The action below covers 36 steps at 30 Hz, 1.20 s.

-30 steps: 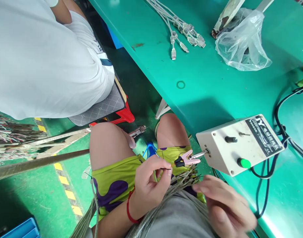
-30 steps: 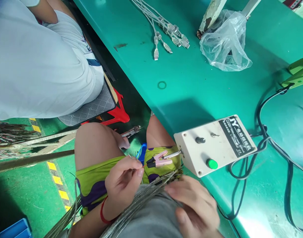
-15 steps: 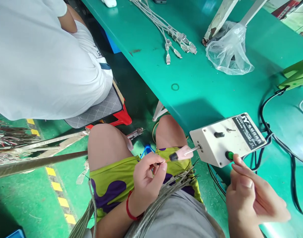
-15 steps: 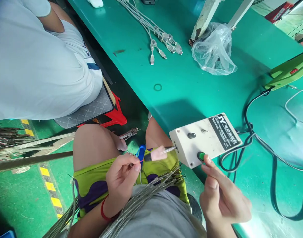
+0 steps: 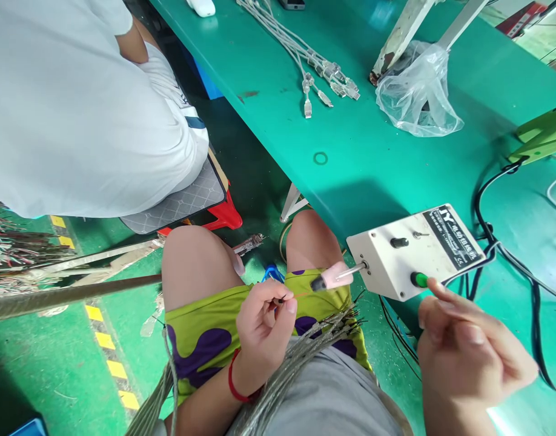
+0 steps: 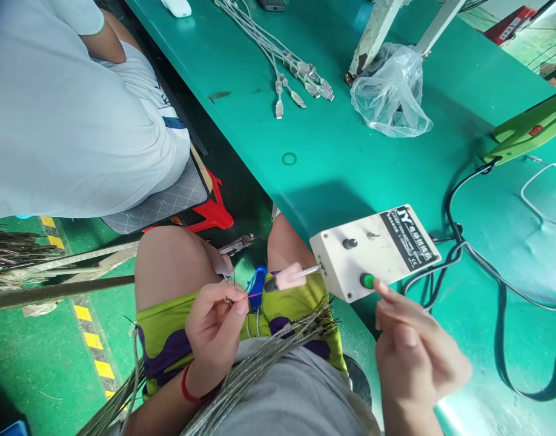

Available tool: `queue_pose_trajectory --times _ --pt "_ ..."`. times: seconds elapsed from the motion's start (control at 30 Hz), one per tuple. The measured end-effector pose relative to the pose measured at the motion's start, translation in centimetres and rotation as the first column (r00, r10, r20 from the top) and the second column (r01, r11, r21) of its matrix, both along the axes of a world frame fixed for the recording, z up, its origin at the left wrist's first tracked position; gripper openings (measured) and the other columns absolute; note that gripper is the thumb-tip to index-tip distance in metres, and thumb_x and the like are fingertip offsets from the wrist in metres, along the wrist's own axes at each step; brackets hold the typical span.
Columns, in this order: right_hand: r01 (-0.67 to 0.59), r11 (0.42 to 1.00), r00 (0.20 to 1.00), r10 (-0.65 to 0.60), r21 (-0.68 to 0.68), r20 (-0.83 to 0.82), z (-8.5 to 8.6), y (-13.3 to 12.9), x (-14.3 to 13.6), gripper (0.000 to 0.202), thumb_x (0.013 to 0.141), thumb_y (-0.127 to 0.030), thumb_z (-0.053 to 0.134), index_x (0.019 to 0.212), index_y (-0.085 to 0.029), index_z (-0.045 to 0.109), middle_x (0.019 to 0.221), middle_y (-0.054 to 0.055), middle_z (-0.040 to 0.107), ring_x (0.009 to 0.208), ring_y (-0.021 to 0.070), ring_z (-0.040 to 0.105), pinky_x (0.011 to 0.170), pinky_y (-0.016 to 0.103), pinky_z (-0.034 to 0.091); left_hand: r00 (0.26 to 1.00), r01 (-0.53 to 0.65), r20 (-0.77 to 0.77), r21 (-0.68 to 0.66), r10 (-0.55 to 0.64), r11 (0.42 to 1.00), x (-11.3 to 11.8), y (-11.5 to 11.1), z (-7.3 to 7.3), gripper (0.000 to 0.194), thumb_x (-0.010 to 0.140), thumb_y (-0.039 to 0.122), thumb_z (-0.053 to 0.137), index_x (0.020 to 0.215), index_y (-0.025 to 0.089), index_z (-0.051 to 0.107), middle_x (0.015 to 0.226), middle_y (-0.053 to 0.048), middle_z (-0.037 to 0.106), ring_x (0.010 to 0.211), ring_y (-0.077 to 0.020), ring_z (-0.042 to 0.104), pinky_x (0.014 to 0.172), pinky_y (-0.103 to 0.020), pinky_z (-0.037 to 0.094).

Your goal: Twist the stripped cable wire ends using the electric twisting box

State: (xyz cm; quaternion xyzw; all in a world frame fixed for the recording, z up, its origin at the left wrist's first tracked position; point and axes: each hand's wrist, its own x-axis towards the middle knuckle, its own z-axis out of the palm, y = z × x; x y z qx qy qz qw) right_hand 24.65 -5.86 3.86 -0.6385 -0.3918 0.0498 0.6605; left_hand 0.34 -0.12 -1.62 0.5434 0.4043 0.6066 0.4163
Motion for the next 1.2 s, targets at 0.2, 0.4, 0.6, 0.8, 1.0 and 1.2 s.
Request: queue_pose_trajectory --times 0.2,0.4,0.6,0.8,1.0,1.2 --pt "-0.155 0.983 0.881 0.184 0.103 -0.435 0.4 1.1 3.4 0.019 0.081 -0.026 0.066 0.078 -0.019 0.083 0.057 0.002 0.064 0.039 0.0139 0.038 0.039 0.031 0.034 0.999 0.044 0.019 0.074 -0.046 0.996 -0.1 -0.4 0.3 0.007 0.11 0.015 0.071 0.112 0.021 0.072 0.085 0.001 0.066 0.066 -0.0108 0.058 0.061 -0.021 0.051" --pt "-0.194 0.976 0.921 0.215 0.096 -0.324 0.5 1.0 2.4 0.016 0.082 -0.026 0.074 0.073 -0.017 0.084 0.057 0.002 0.064 0.043 0.0145 0.045 0.044 0.031 0.036 0.997 0.076 0.025 0.101 -0.079 0.992 0.1 -0.5 0.6 0.009 0.111 0.012 0.068 0.112 0.021 0.07 0.082 0.003 0.063 0.065 -0.0106 0.056 0.06 -0.022 0.047" --pt "-0.219 0.969 0.916 0.244 0.114 -0.319 0.5 1.1 2.4 0.016 0.083 -0.023 0.072 0.075 -0.016 0.085 0.055 0.002 0.065 0.042 0.0149 0.046 0.043 0.03 0.035 0.995 0.094 0.017 0.11 -0.097 0.989 0.0 -0.7 0.5 0.015 0.108 0.007 0.069 0.114 0.02 0.07 0.085 0.003 0.066 0.065 -0.0093 0.054 0.059 -0.023 0.045" --pt "-0.241 0.963 0.914 0.268 0.122 -0.305 0.4 1.1 2.6 0.018 0.082 -0.025 0.073 0.075 -0.015 0.085 0.054 0.004 0.064 0.043 0.0155 0.048 0.043 0.031 0.035 0.995 0.099 0.01 0.119 -0.101 0.988 0.2 -0.6 0.6 0.015 0.107 0.006 0.069 0.113 0.02 0.07 0.084 0.004 0.066 0.065 -0.0098 0.054 0.059 -0.023 0.046" --pt "-0.244 0.962 0.917 0.269 0.119 -0.295 0.4 1.0 2.3 0.018 0.084 -0.022 0.071 0.076 -0.016 0.085 0.055 0.003 0.065 0.044 0.0162 0.049 0.045 0.032 0.036 0.998 0.069 -0.002 0.146 -0.069 0.987 0.4 -0.4 0.7 0.014 0.108 0.007 0.069 0.112 0.02 0.069 0.081 0.004 0.065 0.062 -0.0094 0.053 0.056 -0.022 0.045" --pt "-0.262 0.957 0.92 0.287 0.127 -0.266 0.2 0.8 2.4 0.019 0.087 -0.018 0.068 0.079 -0.016 0.085 0.056 0.003 0.064 0.046 0.0167 0.048 0.045 0.032 0.035 0.997 0.077 -0.021 0.143 -0.075 0.987 0.4 -0.4 1.0 0.017 0.106 0.004 0.069 0.111 0.021 0.069 0.081 0.004 0.065 0.062 -0.0094 0.052 0.056 -0.022 0.045"
